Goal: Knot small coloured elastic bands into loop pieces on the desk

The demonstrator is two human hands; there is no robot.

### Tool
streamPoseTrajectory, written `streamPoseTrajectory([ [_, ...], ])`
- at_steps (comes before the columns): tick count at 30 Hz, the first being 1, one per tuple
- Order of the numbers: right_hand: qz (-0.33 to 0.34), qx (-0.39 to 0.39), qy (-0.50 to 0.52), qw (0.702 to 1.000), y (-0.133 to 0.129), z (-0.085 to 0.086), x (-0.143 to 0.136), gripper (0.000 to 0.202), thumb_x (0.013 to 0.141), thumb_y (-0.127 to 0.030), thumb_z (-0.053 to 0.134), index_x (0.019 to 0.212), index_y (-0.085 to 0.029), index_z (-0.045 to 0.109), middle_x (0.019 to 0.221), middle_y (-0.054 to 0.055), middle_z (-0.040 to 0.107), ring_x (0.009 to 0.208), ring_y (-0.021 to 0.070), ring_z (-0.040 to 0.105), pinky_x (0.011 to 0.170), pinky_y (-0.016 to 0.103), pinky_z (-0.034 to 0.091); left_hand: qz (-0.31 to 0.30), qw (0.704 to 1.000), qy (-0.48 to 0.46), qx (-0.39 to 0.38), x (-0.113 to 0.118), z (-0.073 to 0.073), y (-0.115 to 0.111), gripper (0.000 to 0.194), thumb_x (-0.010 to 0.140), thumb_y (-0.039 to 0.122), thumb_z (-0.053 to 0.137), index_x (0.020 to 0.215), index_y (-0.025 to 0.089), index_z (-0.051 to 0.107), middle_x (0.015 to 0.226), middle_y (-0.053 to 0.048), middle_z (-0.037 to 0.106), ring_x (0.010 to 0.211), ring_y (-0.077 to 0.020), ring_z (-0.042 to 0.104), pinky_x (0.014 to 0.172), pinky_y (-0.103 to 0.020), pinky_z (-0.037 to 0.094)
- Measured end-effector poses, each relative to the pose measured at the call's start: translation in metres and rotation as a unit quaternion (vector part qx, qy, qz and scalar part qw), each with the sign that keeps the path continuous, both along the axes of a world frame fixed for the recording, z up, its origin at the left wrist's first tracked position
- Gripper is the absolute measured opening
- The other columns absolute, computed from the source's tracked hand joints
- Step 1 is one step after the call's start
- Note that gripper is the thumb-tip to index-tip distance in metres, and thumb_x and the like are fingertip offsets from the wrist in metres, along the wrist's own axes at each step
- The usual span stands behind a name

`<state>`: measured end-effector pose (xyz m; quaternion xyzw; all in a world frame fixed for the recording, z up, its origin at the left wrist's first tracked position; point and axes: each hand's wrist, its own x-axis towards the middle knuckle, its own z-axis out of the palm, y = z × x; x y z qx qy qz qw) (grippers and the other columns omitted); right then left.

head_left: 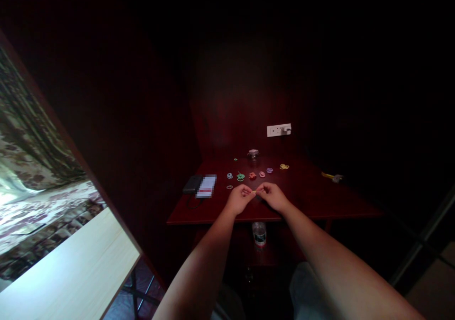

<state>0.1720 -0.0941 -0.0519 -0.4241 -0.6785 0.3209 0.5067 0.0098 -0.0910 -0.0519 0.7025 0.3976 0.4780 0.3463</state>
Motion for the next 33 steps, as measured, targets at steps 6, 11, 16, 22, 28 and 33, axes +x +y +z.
streamPoseTrajectory([
  [6,0.002,-0.003,0.007,1.000,-0.0014,0.0016,0.0000,0.017,0.065,-0.031,0.061,0.068,-0.015,0.059,0.055,-0.002,0.053,0.049,0.0094,0.043,0.048,0.022,0.033,-0.026,0.999,-0.020,-0.017,0.0001,-0.0040,0.0045,0.025,0.069,0.031,0.064,0.084,0.011,0.061,0.074,-0.006,0.063,0.067,-0.0123,0.057,0.064,-0.024,0.045],
  [11,0.008,0.000,0.014,1.000,0.0008,-0.0001,0.0002,0.017,0.064,-0.030,0.061,0.070,-0.014,0.059,0.055,-0.002,0.052,0.049,0.0087,0.042,0.047,0.021,0.032,-0.026,1.000,0.006,-0.003,-0.0012,-0.0043,0.0054,0.022,0.070,0.030,0.063,0.080,0.011,0.063,0.073,-0.006,0.064,0.064,-0.0128,0.057,0.062,-0.025,0.044],
  [16,0.008,-0.005,0.011,1.000,-0.0002,0.0004,0.0007,0.015,0.065,-0.028,0.059,0.071,-0.014,0.058,0.054,-0.003,0.050,0.048,0.0082,0.040,0.046,0.021,0.030,-0.023,1.000,-0.007,-0.007,-0.0007,-0.0045,0.0050,0.019,0.069,0.027,0.063,0.080,0.011,0.062,0.073,-0.006,0.064,0.064,-0.0122,0.057,0.062,-0.024,0.045],
  [22,-0.016,0.004,-0.021,1.000,-0.0029,0.0028,0.0011,0.018,0.065,-0.032,0.060,0.067,-0.014,0.060,0.055,-0.001,0.052,0.049,0.0094,0.041,0.048,0.022,0.031,-0.037,0.999,-0.025,-0.028,0.0002,-0.0042,0.0032,0.023,0.067,0.026,0.066,0.083,0.010,0.062,0.073,-0.007,0.064,0.064,-0.0115,0.057,0.061,-0.023,0.046],
  [28,-0.022,0.003,-0.051,0.998,-0.0008,0.0019,0.0028,0.021,0.066,-0.034,0.060,0.069,-0.013,0.063,0.056,0.000,0.055,0.050,0.0101,0.043,0.050,0.023,0.033,-0.039,0.999,-0.005,-0.021,-0.0007,-0.0037,0.0024,0.023,0.067,0.027,0.066,0.082,0.010,0.063,0.072,-0.007,0.064,0.063,-0.0113,0.057,0.061,-0.022,0.046],
  [33,-0.020,0.004,-0.044,0.999,-0.0011,0.0015,0.0019,0.020,0.066,-0.033,0.060,0.069,-0.013,0.063,0.056,0.000,0.055,0.050,0.0102,0.043,0.049,0.022,0.033,-0.031,0.999,0.001,-0.016,-0.0006,-0.0032,0.0024,0.022,0.067,0.029,0.066,0.080,0.011,0.063,0.070,-0.005,0.064,0.062,-0.0114,0.057,0.061,-0.023,0.046],
])
